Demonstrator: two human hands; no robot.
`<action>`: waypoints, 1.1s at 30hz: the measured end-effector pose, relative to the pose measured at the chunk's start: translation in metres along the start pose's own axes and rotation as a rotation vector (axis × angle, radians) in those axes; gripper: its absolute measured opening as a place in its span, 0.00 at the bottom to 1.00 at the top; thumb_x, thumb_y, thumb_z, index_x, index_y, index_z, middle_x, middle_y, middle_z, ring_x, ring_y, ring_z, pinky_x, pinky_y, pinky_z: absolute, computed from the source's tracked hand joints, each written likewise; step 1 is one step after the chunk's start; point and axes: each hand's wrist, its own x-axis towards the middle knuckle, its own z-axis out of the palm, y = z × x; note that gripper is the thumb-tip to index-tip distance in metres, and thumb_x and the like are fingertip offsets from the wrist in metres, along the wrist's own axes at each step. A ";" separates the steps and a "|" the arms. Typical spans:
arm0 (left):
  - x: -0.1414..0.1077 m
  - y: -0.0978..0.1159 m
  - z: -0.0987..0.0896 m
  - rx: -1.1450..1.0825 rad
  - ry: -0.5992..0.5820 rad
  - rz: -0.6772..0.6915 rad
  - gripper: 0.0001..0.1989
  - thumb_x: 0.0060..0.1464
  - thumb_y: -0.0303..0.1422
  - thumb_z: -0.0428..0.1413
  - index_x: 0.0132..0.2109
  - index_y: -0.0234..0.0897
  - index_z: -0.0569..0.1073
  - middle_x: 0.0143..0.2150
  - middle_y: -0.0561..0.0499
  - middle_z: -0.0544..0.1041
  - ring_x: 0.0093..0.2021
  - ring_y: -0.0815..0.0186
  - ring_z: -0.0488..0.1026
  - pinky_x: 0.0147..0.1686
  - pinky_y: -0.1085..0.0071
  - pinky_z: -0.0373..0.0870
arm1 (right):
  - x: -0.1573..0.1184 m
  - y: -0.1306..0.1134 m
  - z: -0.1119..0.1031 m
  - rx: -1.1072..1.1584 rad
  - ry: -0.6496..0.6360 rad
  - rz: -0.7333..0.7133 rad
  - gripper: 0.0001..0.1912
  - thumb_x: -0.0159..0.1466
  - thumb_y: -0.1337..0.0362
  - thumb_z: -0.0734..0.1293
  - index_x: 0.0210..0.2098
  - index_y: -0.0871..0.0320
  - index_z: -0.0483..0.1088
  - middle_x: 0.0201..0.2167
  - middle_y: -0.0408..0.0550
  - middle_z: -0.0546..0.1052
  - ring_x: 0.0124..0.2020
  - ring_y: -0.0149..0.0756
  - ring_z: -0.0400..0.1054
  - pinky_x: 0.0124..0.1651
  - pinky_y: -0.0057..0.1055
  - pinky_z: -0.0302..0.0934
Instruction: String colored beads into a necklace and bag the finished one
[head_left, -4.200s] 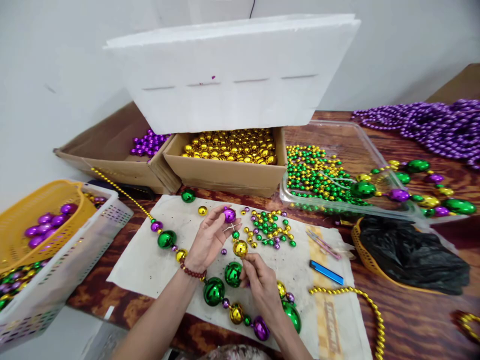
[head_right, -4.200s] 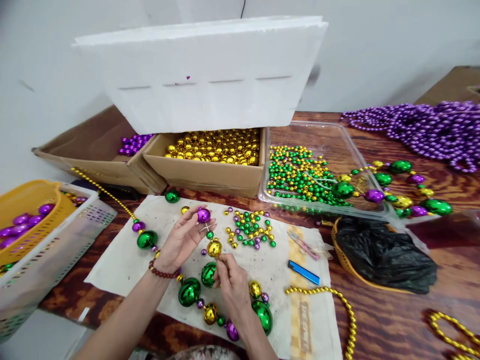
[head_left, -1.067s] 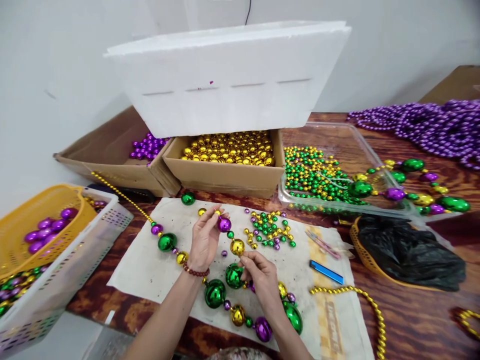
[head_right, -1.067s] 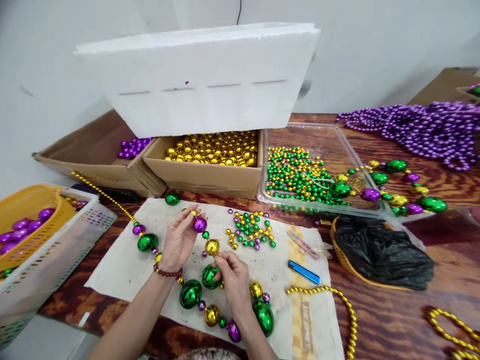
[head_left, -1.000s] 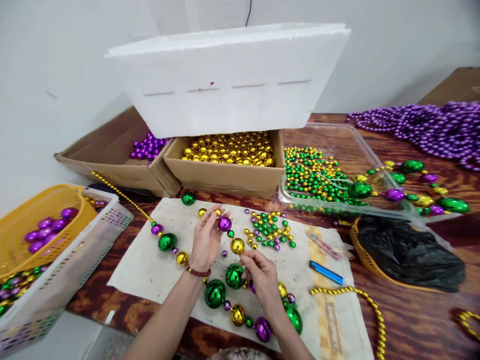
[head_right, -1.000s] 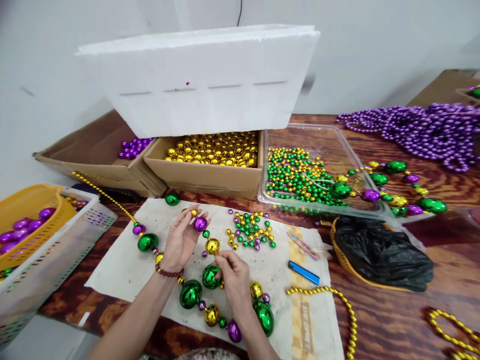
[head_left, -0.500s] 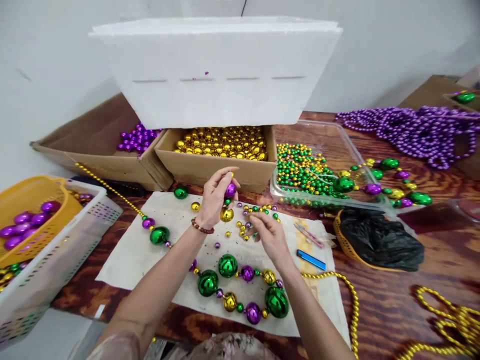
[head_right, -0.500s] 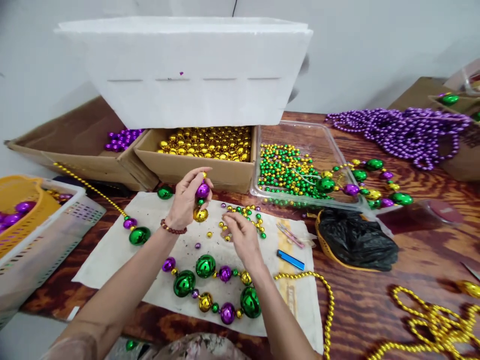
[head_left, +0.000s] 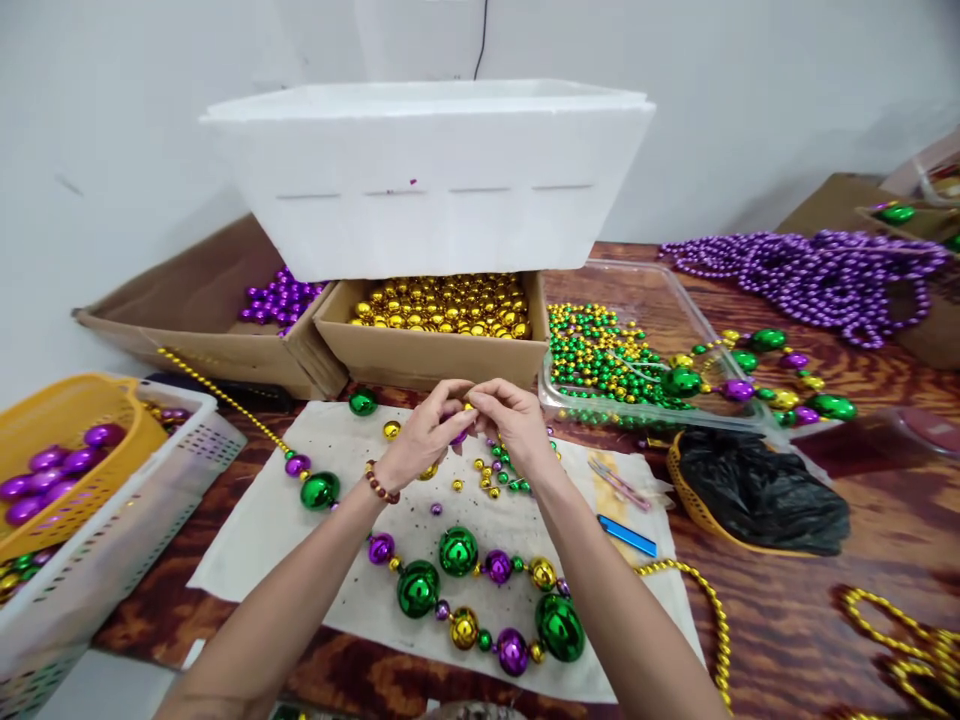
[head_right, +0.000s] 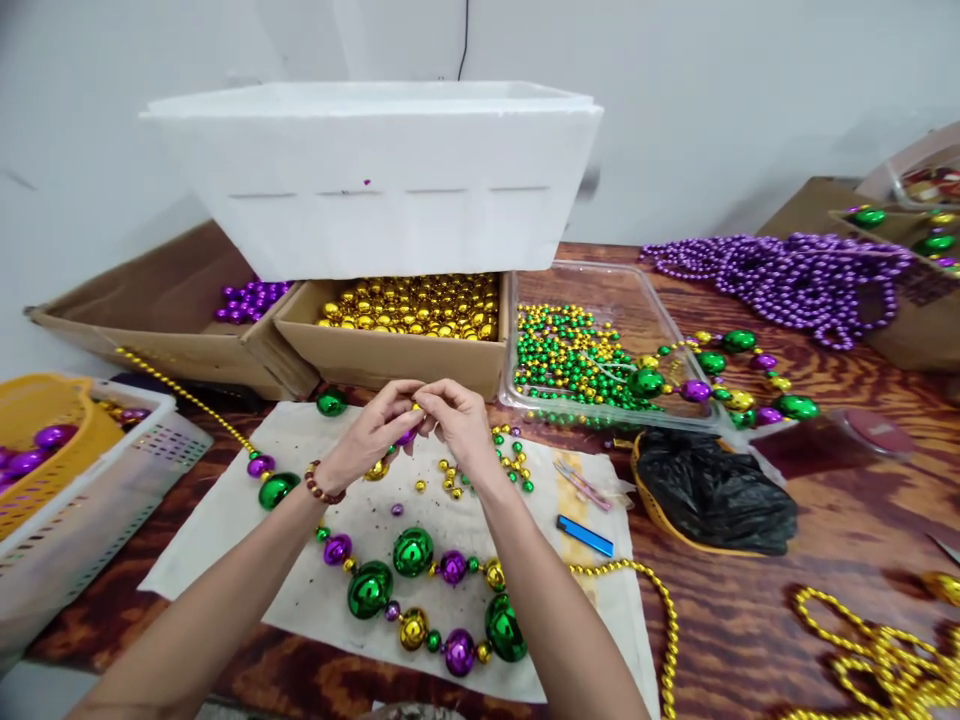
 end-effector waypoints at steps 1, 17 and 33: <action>0.000 -0.002 0.001 -0.021 0.012 -0.013 0.18 0.62 0.41 0.53 0.55 0.38 0.63 0.32 0.54 0.73 0.24 0.72 0.70 0.16 0.81 0.61 | 0.000 0.002 0.001 -0.004 0.006 0.003 0.14 0.54 0.53 0.73 0.30 0.58 0.72 0.15 0.38 0.71 0.15 0.27 0.61 0.16 0.22 0.47; 0.020 0.030 -0.009 -0.087 -0.060 0.051 0.09 0.61 0.37 0.56 0.41 0.37 0.76 0.25 0.50 0.75 0.16 0.74 0.64 0.15 0.79 0.58 | 0.026 -0.045 -0.021 0.042 0.124 -0.192 0.18 0.58 0.48 0.72 0.32 0.56 0.69 0.30 0.42 0.78 0.24 0.26 0.72 0.19 0.20 0.61; -0.007 -0.006 -0.006 -0.176 0.008 -0.103 0.12 0.57 0.42 0.57 0.40 0.37 0.73 0.26 0.52 0.75 0.17 0.75 0.63 0.14 0.81 0.54 | 0.007 -0.007 -0.009 0.026 0.003 -0.040 0.19 0.57 0.49 0.72 0.35 0.56 0.68 0.32 0.45 0.80 0.25 0.30 0.75 0.20 0.20 0.65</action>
